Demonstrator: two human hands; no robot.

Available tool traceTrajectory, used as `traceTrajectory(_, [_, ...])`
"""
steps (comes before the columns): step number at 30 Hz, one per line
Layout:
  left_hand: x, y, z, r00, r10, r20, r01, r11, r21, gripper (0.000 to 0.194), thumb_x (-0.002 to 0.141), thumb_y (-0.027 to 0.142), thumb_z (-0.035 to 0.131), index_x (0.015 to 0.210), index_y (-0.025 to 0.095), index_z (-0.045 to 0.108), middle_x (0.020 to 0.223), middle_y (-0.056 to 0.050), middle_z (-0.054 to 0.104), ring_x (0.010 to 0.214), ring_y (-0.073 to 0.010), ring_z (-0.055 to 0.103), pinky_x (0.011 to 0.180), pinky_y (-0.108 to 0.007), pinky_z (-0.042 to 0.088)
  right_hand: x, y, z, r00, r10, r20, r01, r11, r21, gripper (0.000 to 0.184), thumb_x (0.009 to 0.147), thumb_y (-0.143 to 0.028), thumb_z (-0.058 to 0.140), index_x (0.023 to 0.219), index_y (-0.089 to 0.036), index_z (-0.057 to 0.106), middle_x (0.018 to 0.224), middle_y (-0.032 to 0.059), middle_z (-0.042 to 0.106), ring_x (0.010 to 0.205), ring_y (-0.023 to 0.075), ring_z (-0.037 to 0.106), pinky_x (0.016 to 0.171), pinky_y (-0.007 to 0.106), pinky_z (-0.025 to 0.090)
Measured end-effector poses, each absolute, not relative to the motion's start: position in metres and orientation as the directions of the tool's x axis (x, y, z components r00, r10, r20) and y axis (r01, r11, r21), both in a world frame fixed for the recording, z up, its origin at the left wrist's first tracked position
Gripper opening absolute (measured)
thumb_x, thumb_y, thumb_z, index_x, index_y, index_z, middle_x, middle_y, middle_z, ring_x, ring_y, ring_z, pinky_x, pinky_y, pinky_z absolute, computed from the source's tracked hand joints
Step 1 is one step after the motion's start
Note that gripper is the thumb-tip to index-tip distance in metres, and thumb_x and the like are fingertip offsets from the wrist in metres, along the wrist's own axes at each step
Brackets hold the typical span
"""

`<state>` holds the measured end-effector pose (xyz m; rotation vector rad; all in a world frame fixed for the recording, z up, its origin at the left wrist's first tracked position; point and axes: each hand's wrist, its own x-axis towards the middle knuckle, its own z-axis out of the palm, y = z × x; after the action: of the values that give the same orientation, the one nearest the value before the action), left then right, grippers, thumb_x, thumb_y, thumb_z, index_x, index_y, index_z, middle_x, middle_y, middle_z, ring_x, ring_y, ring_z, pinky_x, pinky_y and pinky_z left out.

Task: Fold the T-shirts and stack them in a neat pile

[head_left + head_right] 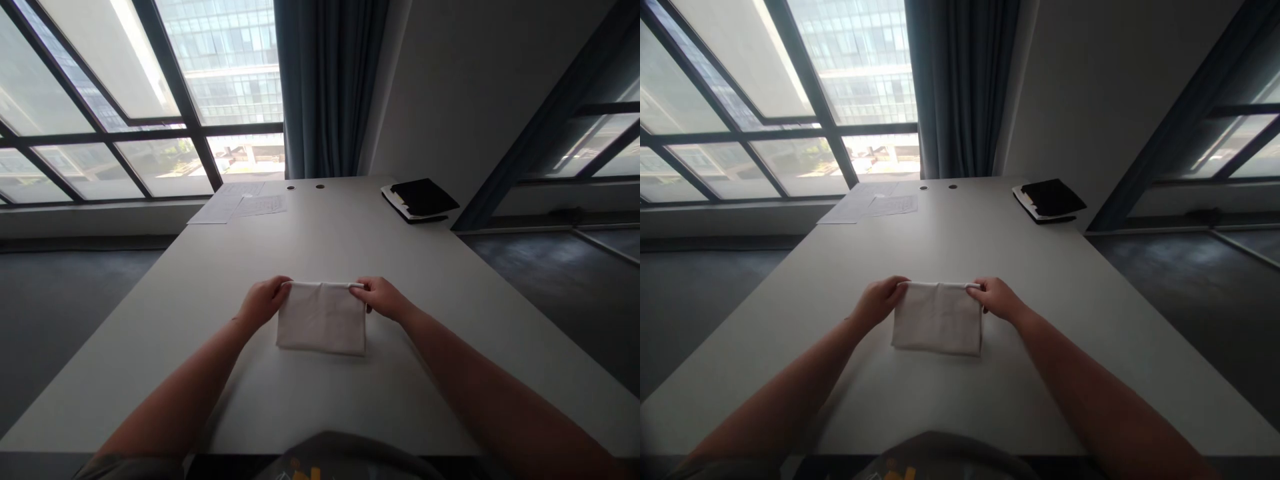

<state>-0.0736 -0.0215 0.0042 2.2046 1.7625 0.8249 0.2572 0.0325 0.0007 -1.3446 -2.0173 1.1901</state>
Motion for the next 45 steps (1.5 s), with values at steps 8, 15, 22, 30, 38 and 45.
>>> traceTrajectory(8, [-0.077,0.034,-0.056,0.221,0.931,0.292,0.813,-0.341,0.472,0.025,0.098,0.034,0.052,0.109,0.022,0.071,0.119,-0.009,0.072,0.11,-0.0245,0.066,0.103,-0.04,0.051,0.256,0.056,-0.054,-0.384,0.873,0.301,0.744,0.486,-0.459,0.011,0.094,-0.028,0.061,0.094,-0.02,0.069,0.099,0.0086,0.071,0.091,0.0215,0.063,0.084,0.031,0.047])
traceTrajectory(15, [-0.083,0.031,-0.053,0.195,0.953,0.23,0.814,-0.288,0.504,0.022,0.099,0.033,0.05,0.102,0.024,0.069,0.105,-0.006,0.073,0.093,-0.0207,0.068,0.089,-0.033,0.053,0.257,0.072,-0.062,-0.489,0.799,0.35,0.624,0.601,-0.5,0.021,0.101,-0.028,0.053,0.097,-0.019,0.071,0.098,0.0096,0.074,0.096,0.024,0.064,0.092,0.037,0.048])
traceTrajectory(22, [-0.08,0.025,-0.046,0.069,0.978,0.197,0.863,-0.158,0.48,0.022,0.1,0.033,0.048,0.102,0.024,0.067,0.093,-0.005,0.075,0.085,-0.0215,0.069,0.081,-0.032,0.052,0.253,0.074,-0.055,-0.502,0.787,0.358,0.671,0.616,-0.414,0.025,0.103,-0.028,0.048,0.09,-0.019,0.067,0.093,0.0104,0.07,0.091,0.0243,0.059,0.089,0.037,0.046])
traceTrajectory(30, [-0.078,0.022,-0.045,0.149,0.951,0.271,0.866,-0.258,0.428,0.021,0.097,0.036,0.054,0.099,0.023,0.071,0.102,-0.007,0.075,0.097,-0.0232,0.068,0.094,-0.036,0.051,0.253,0.067,-0.042,-0.578,0.717,0.389,0.611,0.697,-0.376,0.016,0.1,-0.025,0.057,0.088,-0.019,0.066,0.094,0.0099,0.068,0.093,0.0242,0.058,0.092,0.037,0.044])
traceTrajectory(38, [-0.087,0.025,-0.05,0.029,0.986,0.164,0.852,-0.11,0.511,0.017,0.094,0.038,0.058,0.094,0.023,0.067,0.092,-0.004,0.073,0.079,-0.0195,0.065,0.077,-0.031,0.049,0.247,0.083,-0.053,-0.5,0.797,0.34,0.647,0.604,-0.464,0.01,0.096,-0.024,0.062,0.089,-0.02,0.067,0.093,0.0081,0.071,0.091,0.0232,0.062,0.089,0.035,0.047])
traceTrajectory(45, [-0.085,0.027,-0.054,0.02,0.985,0.17,0.86,-0.104,0.499,0.014,0.095,0.036,0.058,0.092,0.024,0.065,0.092,-0.004,0.074,0.079,-0.0198,0.065,0.077,-0.032,0.049,0.243,0.087,-0.06,-0.5,0.782,0.372,0.613,0.623,-0.486,0.015,0.1,-0.027,0.056,0.095,-0.02,0.068,0.098,0.0095,0.072,0.097,0.0233,0.063,0.094,0.036,0.048])
